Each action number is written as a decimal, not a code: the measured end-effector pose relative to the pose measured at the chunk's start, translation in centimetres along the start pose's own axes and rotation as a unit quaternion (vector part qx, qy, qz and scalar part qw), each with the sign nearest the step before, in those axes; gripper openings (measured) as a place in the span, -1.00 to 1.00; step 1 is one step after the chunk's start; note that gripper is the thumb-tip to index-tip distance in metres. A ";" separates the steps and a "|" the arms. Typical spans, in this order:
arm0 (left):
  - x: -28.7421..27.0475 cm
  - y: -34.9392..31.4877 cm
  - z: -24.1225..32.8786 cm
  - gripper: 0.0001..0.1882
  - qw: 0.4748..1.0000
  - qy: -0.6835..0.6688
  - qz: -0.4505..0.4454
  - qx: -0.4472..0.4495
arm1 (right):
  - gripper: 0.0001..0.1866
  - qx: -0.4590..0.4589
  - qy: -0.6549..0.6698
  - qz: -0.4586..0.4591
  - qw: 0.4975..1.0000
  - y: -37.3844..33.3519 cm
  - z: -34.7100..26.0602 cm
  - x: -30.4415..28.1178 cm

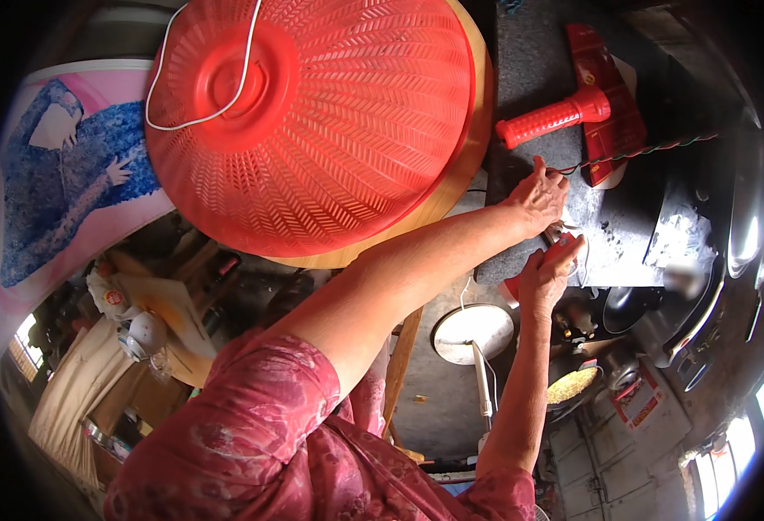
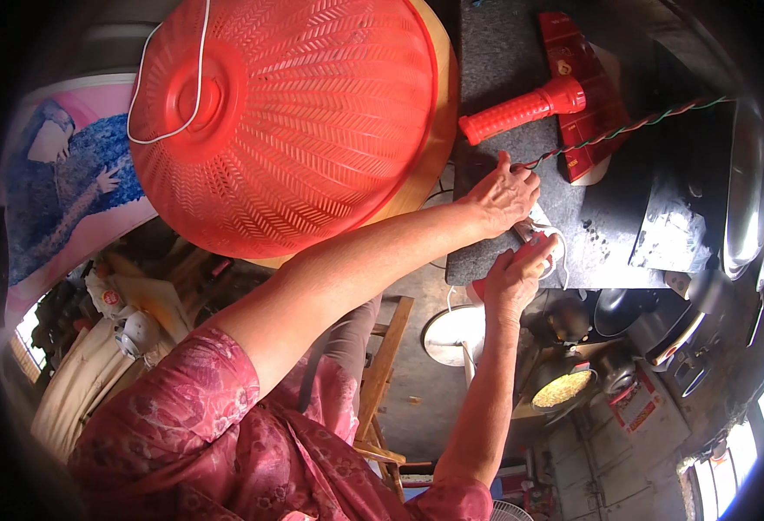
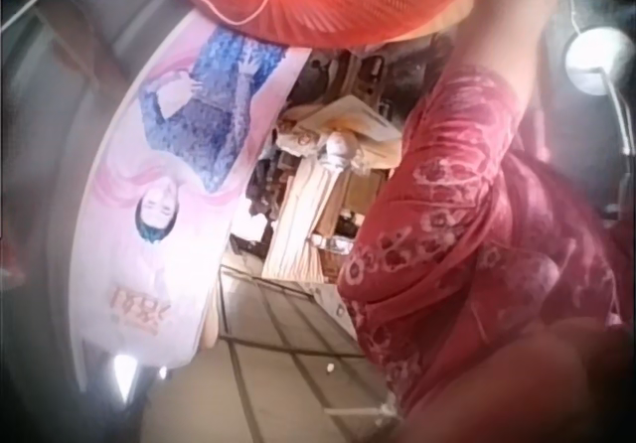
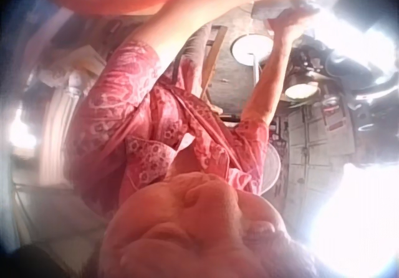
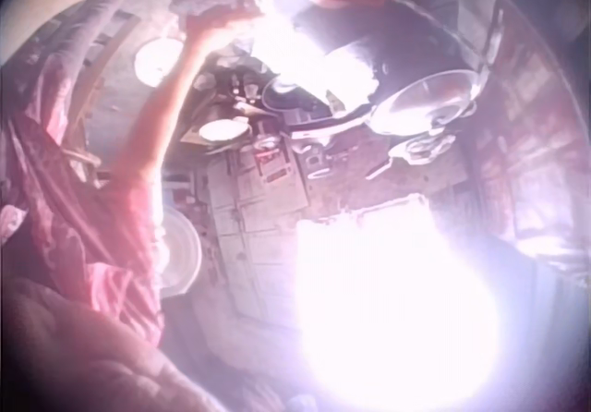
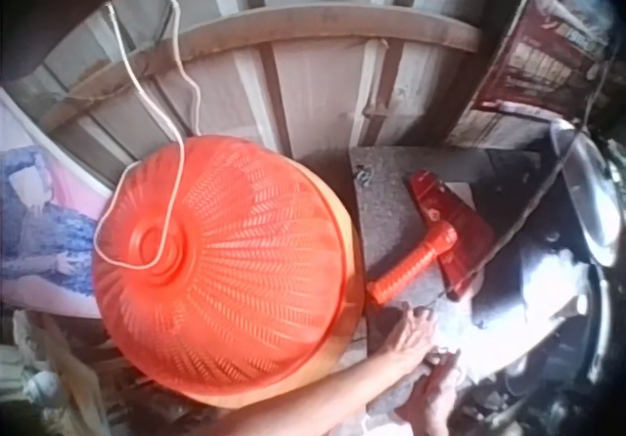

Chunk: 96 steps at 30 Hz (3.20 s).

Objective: The person assembles a red handheld massager by attaching its head to the body and plugging it into a power strip. They then walk through a cluttered room and pick up a pink box from a shelf.

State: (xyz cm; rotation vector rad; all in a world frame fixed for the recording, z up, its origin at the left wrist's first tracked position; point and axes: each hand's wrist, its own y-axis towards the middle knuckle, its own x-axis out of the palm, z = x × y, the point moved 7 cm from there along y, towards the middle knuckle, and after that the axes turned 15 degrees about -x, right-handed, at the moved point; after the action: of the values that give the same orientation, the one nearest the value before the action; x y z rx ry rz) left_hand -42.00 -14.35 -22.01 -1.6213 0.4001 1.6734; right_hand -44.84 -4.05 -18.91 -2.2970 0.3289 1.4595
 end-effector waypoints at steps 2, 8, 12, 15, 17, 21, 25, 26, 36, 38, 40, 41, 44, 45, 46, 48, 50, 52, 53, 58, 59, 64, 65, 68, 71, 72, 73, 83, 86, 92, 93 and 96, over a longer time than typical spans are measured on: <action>-0.1 -0.1 0.0 -0.69 1.000 0.002 -0.003 0.002 | -0.19 -0.017 -0.024 0.008 1.000 -0.1 0.0 0.0; -0.2 0.1 0.1 -0.68 1.000 -0.010 -0.007 0.000 | -0.19 -0.090 -0.008 0.100 0.991 -0.1 -0.3 0.4; 0.2 0.2 0.0 -0.68 1.000 -0.026 0.006 -0.009 | -0.18 -0.058 -0.032 0.081 0.995 -0.1 -0.1 0.5; 0.2 -0.2 0.0 -0.65 0.999 -0.005 0.044 -0.023 | -0.17 0.016 -0.036 0.029 0.999 0.0 -0.3 0.4; 0.1 -1.2 -0.4 -0.60 0.989 -0.032 0.134 -0.046 | -0.17 -0.002 -0.014 0.062 0.998 0.3 -0.6 0.6; -3.1 -5.5 -0.1 -0.56 0.981 -0.150 0.124 -0.010 | -0.07 -0.015 -0.004 0.060 0.998 0.1 0.0 0.4; 1.7 -6.7 1.6 -0.68 0.918 -0.378 -0.079 -0.092 | -0.01 -0.043 0.050 0.048 0.997 0.2 1.5 0.8; 5.0 -6.7 2.0 -0.70 0.941 -0.335 -0.030 -0.039 | -0.08 -0.068 0.082 0.039 0.994 0.5 0.6 1.0; 1.7 -5.4 1.4 -0.50 0.734 -0.617 -0.175 -0.222 | -0.48 0.090 0.388 -0.092 0.913 1.4 2.5 -2.8; 0.6 -5.2 2.1 -0.52 0.763 -0.598 -0.128 -0.210 | -0.62 0.078 0.258 -0.023 0.963 2.7 5.5 -4.8; 1.1 -5.0 2.4 -0.50 0.771 -0.566 -0.184 -0.227 | -0.82 -0.027 0.069 0.048 0.996 4.1 7.0 -7.3; 1.9 -5.0 2.4 -0.51 0.776 -0.561 -0.180 -0.225 | -0.84 -0.040 0.060 0.043 0.996 4.5 8.2 -7.1; 3.0 -4.8 2.3 -0.55 0.786 -0.561 -0.158 -0.206 | -0.86 -0.091 0.050 0.011 0.995 6.2 7.7 -7.8; 2.4 -4.8 2.3 -0.55 0.778 -0.574 -0.158 -0.201 | -0.83 -0.128 0.075 0.000 0.989 6.5 7.2 -7.6; 2.1 -4.8 2.3 -0.56 0.770 -0.586 -0.159 -0.196 | -0.80 -0.126 0.081 -0.020 0.988 6.8 7.1 -7.2; 2.6 -4.8 2.5 -0.62 0.781 -0.576 -0.149 -0.192 | -0.80 -0.152 0.167 -0.041 0.973 7.4 7.0 -5.8; 2.6 -5.0 2.5 -0.65 0.776 -0.577 -0.158 -0.202 | -0.80 -0.095 0.189 -0.110 0.971 7.5 7.7 -4.5; 2.0 -5.0 2.2 -0.66 0.794 -0.563 -0.136 -0.186 | -0.80 -0.066 0.225 -0.153 0.960 7.7 7.6 -4.0; 2.2 -5.1 2.1 -0.64 0.799 -0.556 -0.137 -0.181 | -0.80 -0.062 0.247 -0.161 0.954 7.8 7.5 -3.9; 2.1 -5.0 2.3 -0.63 0.797 -0.562 -0.137 -0.172 | -0.80 -0.131 0.189 -0.202 0.952 8.9 7.2 -3.5; 2.2 -5.0 2.4 -0.64 0.792 -0.566 -0.142 -0.180 | -0.81 -0.141 0.178 -0.207 0.952 9.2 7.1 -3.3; 1.8 -4.9 2.5 -0.62 0.785 -0.564 -0.173 -0.190 | -0.83 -0.155 0.134 -0.232 0.951 9.7 7.0 -2.6; 1.9 -4.8 2.4 -0.62 0.786 -0.561 -0.172 -0.194 | -0.82 -0.158 0.114 -0.240 0.951 9.7 6.8 -2.4; 2.5 -4.8 2.3 -0.62 0.797 -0.547 -0.159 -0.201 | -0.80 -0.138 0.078 -0.252 0.955 9.9 6.6 -2.1; 2.6 -4.8 2.3 -0.63 0.821 -0.513 -0.143 -0.206 | -0.77 -0.114 0.063 -0.252 0.959 9.8 6.0 -2.4; 2.7 -4.9 2.5 -0.63 0.829 -0.500 -0.141 -0.207 | -0.77 -0.102 0.060 -0.249 0.961 9.7 5.8 -2.8; 2.8 -5.1 2.5 -0.64 0.834 -0.499 -0.123 -0.202 | -0.77 -0.116 0.067 -0.244 0.961 9.6 6.2 -2.2; 3.7 -5.1 2.4 -0.64 0.800 -0.527 -0.150 -0.244 | -0.84 -0.112 0.098 -0.164 0.975 9.4 6.5 -1.9; 3.4 -4.8 2.6 -0.62 0.810 -0.508 -0.172 -0.236 | -0.85 -0.123 0.169 -0.197 0.958 9.8 7.2 -1.8; 3.2 -4.8 2.7 -0.60 0.817 -0.505 -0.167 -0.223 | -0.85 -0.140 0.150 -0.217 0.954 10.2 6.5 -1.9; 2.6 -4.5 2.5 -0.60 0.817 -0.501 -0.167 -0.232 | -0.86 -0.138 0.160 -0.208 0.955 10.6 6.4 -2.2; 2.0 -4.5 2.6 -0.60 0.823 -0.509 -0.147 -0.206 | -0.86 -0.116 0.180 -0.199 0.956 9.7 7.1 -1.5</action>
State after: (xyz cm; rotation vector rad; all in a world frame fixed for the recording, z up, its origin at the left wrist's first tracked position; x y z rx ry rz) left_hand -40.57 -8.95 -22.25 -0.7491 -0.7524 2.1647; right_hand -55.08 -9.56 -22.18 -2.6195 -0.2158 0.9197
